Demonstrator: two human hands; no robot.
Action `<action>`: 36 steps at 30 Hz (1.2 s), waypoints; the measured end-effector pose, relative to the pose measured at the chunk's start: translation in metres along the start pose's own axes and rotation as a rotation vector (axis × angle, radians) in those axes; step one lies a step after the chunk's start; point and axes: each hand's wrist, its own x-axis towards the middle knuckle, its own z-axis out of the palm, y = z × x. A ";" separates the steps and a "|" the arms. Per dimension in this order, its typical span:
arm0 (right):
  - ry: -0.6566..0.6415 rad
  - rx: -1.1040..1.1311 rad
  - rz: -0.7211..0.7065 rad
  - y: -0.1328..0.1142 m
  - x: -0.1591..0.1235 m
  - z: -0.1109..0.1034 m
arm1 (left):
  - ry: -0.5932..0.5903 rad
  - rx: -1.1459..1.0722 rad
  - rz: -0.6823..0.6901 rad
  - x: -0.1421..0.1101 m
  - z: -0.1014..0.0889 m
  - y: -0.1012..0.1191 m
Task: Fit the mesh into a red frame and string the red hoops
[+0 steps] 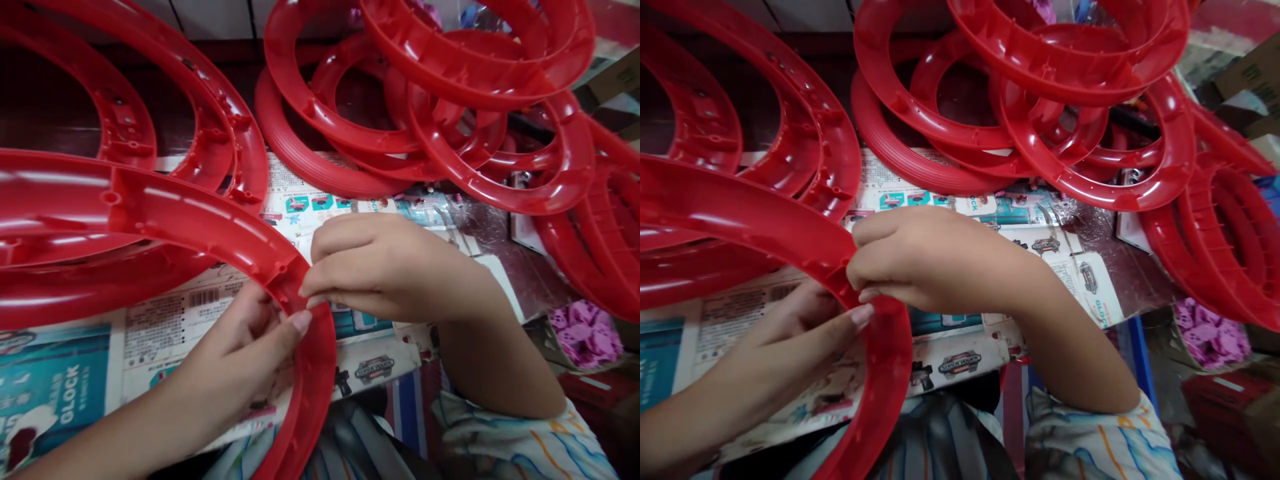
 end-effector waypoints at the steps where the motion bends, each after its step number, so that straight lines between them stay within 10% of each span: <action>1: 0.011 -0.029 -0.008 -0.001 0.000 0.001 | -0.022 -0.020 -0.001 -0.001 0.001 -0.001; 21: 0.009 0.008 0.079 -0.001 0.006 0.017 | -0.055 -0.175 -0.176 0.001 0.007 0.006; 36: -0.137 -0.064 -0.051 -0.009 0.004 0.007 | -0.155 0.547 -0.048 -0.012 0.010 0.004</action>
